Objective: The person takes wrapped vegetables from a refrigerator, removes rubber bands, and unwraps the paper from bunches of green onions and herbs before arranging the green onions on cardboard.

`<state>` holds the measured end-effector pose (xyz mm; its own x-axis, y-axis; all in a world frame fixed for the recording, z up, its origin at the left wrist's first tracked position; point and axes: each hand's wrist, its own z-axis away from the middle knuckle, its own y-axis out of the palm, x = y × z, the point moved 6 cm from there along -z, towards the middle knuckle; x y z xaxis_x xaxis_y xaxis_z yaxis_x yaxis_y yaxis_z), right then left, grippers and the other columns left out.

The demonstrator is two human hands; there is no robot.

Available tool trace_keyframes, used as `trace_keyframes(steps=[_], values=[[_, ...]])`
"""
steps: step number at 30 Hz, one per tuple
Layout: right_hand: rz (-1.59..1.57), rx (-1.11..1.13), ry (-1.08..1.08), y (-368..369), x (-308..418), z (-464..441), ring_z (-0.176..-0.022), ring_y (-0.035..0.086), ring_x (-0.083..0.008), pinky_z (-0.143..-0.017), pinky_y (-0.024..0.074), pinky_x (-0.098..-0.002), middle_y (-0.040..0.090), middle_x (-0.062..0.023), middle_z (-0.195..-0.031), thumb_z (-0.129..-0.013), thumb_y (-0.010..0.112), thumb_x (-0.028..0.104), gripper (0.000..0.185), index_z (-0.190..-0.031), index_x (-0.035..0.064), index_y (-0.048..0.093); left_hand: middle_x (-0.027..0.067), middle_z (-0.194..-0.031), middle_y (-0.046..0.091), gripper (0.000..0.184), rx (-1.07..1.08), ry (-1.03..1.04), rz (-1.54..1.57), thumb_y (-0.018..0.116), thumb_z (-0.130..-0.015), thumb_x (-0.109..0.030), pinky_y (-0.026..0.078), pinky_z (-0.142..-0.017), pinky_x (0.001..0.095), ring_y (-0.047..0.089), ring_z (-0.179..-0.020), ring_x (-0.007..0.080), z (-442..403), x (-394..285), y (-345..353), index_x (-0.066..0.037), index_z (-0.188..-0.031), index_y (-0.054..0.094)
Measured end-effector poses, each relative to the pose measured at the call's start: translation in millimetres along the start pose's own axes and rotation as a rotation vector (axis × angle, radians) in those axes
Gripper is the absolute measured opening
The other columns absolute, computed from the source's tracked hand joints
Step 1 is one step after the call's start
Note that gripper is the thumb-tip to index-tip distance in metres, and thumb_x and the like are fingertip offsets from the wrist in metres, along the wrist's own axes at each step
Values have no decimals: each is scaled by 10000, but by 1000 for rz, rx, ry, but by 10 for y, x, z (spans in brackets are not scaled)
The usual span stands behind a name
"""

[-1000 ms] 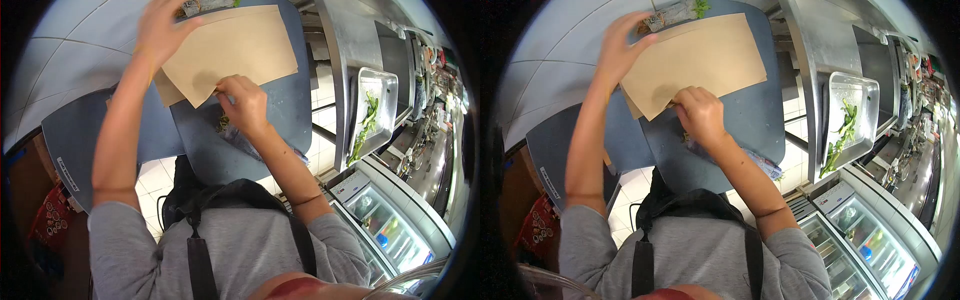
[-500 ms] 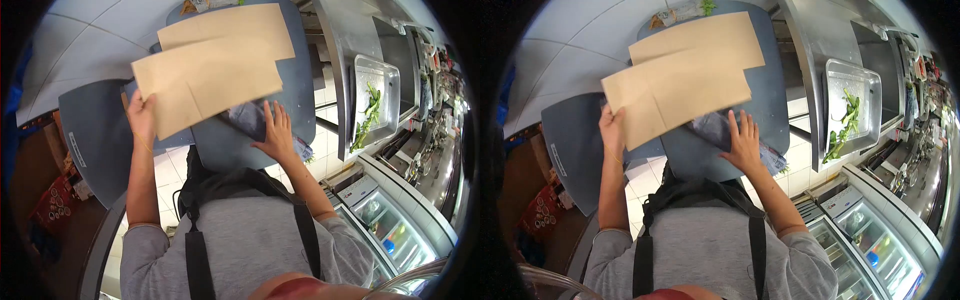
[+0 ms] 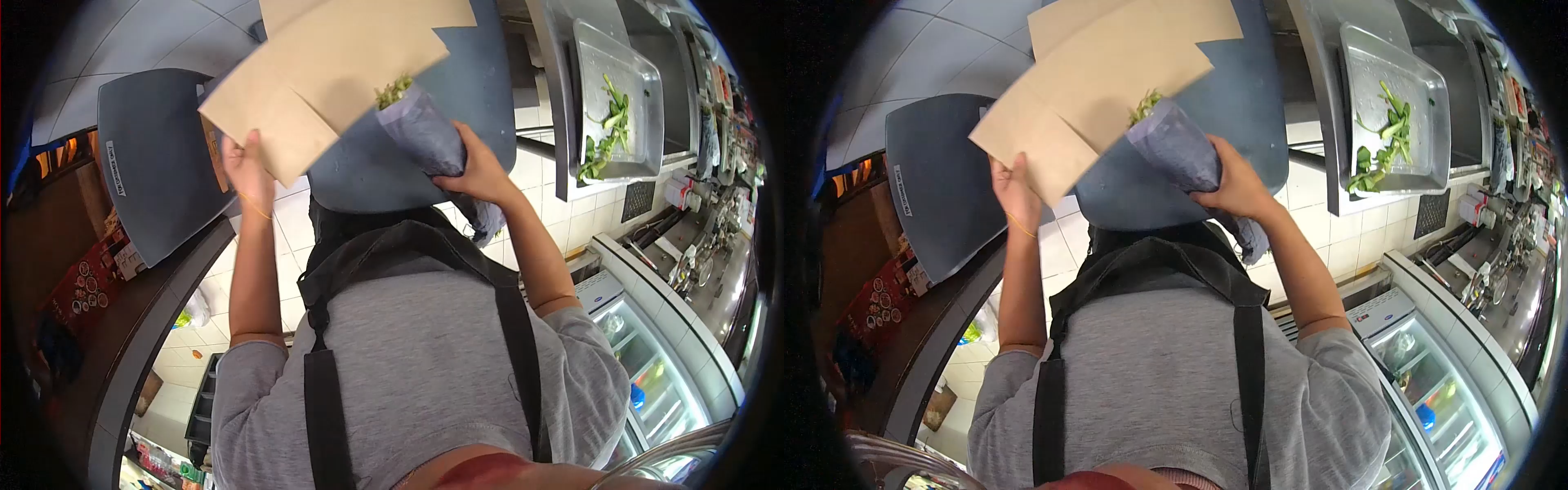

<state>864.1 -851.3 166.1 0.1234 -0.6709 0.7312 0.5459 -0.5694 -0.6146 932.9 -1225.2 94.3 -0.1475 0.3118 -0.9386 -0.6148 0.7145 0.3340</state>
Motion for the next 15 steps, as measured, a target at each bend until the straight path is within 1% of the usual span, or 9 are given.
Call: trace_keyframes(steps=[1,3,4,5,8,11,12,15], values=[[-44,16,-12,-79,26,71,-1260,547,-356,-1048,431,-393,553,-237,-1330,-629,876,186,949,-1431,5,403,124,-1239,645,315,36,-48,22,563,-979,23,503,-970,339,637,-1086,189,196,137,54,10,-1291,526],[-131,45,-41,-229,71,154,-1264,551,-320,-1053,418,-371,551,-236,-1341,-637,880,185,965,-1449,5,391,111,-1246,632,348,56,-155,29,594,-978,-25,487,-975,323,614,-1100,163,600,450,182,12,-1313,504],[-150,62,-15,-307,119,181,-1260,547,-289,-1061,404,-364,549,-218,-1356,-646,891,185,972,-1458,4,389,108,-1245,628,372,70,-176,111,590,-978,-27,480,-986,331,609,-1105,168,816,547,315,11,-1331,479],[-206,67,-44,-336,121,170,-1261,544,-293,-1066,399,-366,546,-213,-1361,-649,893,187,976,-1460,2,384,106,-1244,624,396,83,-196,194,586,-977,-28,473,-997,340,605,-1109,173,1009,630,425,10,-1349,454],[-399,94,-160,-385,198,19,-1267,523,-294,-1079,381,-365,531,-194,-1370,-673,900,207,985,-1469,-5,359,120,-1281,596,476,90,-342,81,600,-957,-12,453,-1025,355,576,-1163,199,1412,874,434,12,-1388,400],[-484,195,-46,-309,195,-185,-1253,521,-263,-1073,382,-352,540,-185,-1340,-696,892,218,976,-1470,-13,345,144,-1374,513,593,52,-294,-111,654,-914,-9,428,-1049,366,510,-1252,224,1543,785,284,18,-1430,364],[-494,211,-33,-293,237,-226,-1287,495,-230,-1109,342,-337,502,-168,-1403,-686,878,197,979,-1483,-23,355,169,-1453,421,739,-45,-343,-348,718,-870,-26,407,-1071,390,444,-1321,251,1576,786,97,7,-1485,310],[-587,270,-19,-216,391,-275,-1263,519,-230,-1093,372,-336,529,-184,-1383,-714,855,246,950,-1471,-67,373,181,-1483,377,823,35,92,-808,753,-854,-59,386,-1095,417,410,-1351,279,1505,133,298,-11,-1519,270]])
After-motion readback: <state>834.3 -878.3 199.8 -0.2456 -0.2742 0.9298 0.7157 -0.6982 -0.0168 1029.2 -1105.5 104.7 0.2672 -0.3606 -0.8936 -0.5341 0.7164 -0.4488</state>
